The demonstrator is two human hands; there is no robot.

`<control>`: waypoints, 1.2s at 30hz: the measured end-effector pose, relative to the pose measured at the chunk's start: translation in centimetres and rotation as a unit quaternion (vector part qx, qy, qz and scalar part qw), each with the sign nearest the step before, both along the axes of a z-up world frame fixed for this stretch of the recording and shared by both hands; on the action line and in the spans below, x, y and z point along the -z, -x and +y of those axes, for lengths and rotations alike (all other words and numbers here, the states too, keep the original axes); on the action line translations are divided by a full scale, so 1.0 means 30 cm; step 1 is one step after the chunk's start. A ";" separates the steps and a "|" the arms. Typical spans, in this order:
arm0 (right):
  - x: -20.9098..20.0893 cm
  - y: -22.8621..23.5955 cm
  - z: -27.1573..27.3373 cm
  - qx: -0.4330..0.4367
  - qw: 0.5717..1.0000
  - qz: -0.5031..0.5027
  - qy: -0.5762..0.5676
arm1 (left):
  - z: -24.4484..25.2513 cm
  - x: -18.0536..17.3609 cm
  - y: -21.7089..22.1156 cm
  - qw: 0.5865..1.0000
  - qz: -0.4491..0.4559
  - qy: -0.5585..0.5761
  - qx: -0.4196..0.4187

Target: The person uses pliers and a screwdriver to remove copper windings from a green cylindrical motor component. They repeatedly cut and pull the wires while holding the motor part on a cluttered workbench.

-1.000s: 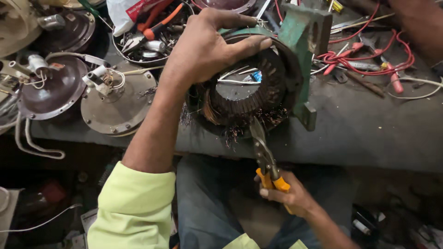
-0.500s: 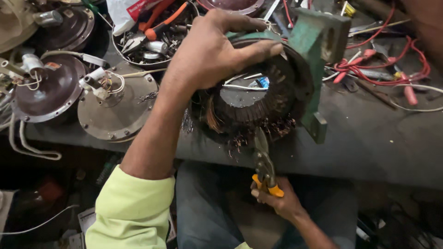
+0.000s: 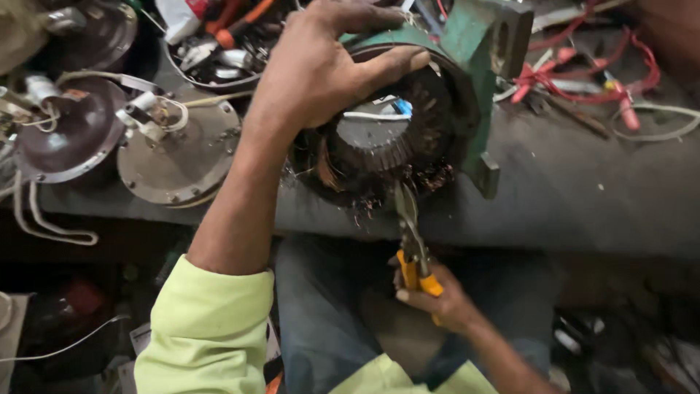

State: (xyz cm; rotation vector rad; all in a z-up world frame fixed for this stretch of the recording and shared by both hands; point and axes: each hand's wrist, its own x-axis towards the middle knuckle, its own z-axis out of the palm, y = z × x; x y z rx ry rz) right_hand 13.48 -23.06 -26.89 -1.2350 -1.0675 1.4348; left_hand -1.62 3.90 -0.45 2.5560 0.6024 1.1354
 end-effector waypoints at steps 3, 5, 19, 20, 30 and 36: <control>-0.011 -0.055 -0.074 -0.018 0.998 0.024 0.060 | -0.059 -0.008 0.010 0.998 0.009 0.054 -0.024; 0.003 -0.092 -0.140 -0.021 0.999 -0.032 0.036 | -0.116 -0.012 0.010 0.995 0.017 0.087 -0.052; -0.424 -0.556 -0.095 0.304 0.671 -0.656 0.166 | -0.329 0.052 -0.008 0.989 0.006 -0.087 -0.119; -0.432 -0.503 -0.072 0.321 0.653 -0.684 0.037 | -0.335 0.054 -0.010 0.987 0.001 -0.101 -0.121; -0.303 0.079 0.197 0.400 0.765 -0.419 -0.284 | -0.581 0.365 0.050 0.933 -0.219 0.013 -0.284; -0.307 0.086 0.217 0.425 0.760 -0.430 -0.241 | -0.621 0.537 -0.058 0.884 -0.325 0.190 -0.278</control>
